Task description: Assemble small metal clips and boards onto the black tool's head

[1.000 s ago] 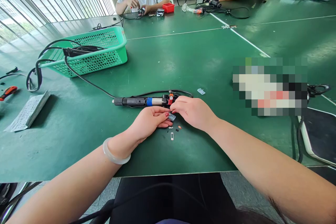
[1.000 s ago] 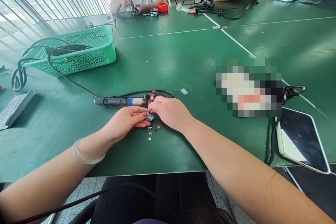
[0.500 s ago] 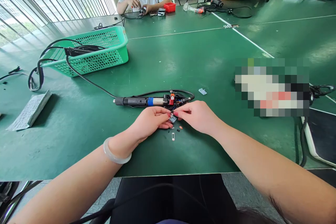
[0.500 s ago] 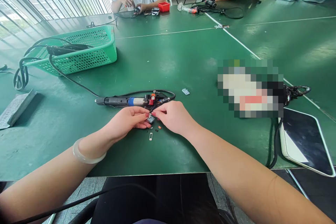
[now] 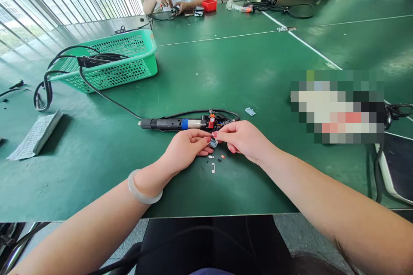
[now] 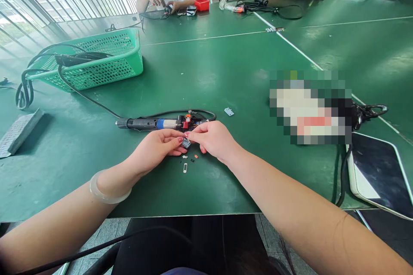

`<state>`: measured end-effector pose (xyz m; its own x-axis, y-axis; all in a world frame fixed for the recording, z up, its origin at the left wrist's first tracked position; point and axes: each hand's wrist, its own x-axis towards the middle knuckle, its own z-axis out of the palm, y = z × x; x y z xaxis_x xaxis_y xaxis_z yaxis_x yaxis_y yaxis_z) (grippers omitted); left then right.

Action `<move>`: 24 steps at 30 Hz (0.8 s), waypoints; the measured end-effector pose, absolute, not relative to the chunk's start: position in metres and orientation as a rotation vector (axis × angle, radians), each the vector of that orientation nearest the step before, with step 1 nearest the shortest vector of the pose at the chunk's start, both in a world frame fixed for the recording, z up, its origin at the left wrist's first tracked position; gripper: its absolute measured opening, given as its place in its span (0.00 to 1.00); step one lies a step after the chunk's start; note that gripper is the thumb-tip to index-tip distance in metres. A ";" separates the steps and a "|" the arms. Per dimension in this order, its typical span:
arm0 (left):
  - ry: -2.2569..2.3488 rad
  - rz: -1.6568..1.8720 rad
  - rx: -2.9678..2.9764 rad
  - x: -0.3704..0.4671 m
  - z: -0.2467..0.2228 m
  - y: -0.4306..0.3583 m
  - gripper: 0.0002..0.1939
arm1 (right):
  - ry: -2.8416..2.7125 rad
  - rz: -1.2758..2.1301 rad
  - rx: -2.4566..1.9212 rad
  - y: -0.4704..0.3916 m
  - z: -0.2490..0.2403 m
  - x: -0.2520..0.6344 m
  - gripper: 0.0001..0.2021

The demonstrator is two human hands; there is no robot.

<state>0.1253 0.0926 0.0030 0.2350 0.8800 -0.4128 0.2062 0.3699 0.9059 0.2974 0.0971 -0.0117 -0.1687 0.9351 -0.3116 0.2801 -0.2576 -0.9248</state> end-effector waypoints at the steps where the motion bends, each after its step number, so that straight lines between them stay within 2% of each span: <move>1: 1.270 0.641 1.123 0.125 0.002 0.092 0.05 | -1.415 1.458 -1.529 0.097 -0.012 0.297 0.15; 24: 1.270 0.680 1.146 0.128 0.002 0.092 0.02 | -1.479 1.369 -1.551 0.096 -0.010 0.291 0.15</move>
<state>0.1285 0.0919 0.0017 0.2241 0.9003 -0.3732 0.1878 0.3359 0.9230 0.2913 0.0958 -0.0103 -0.1468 0.9509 -0.2724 0.3444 -0.2091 -0.9153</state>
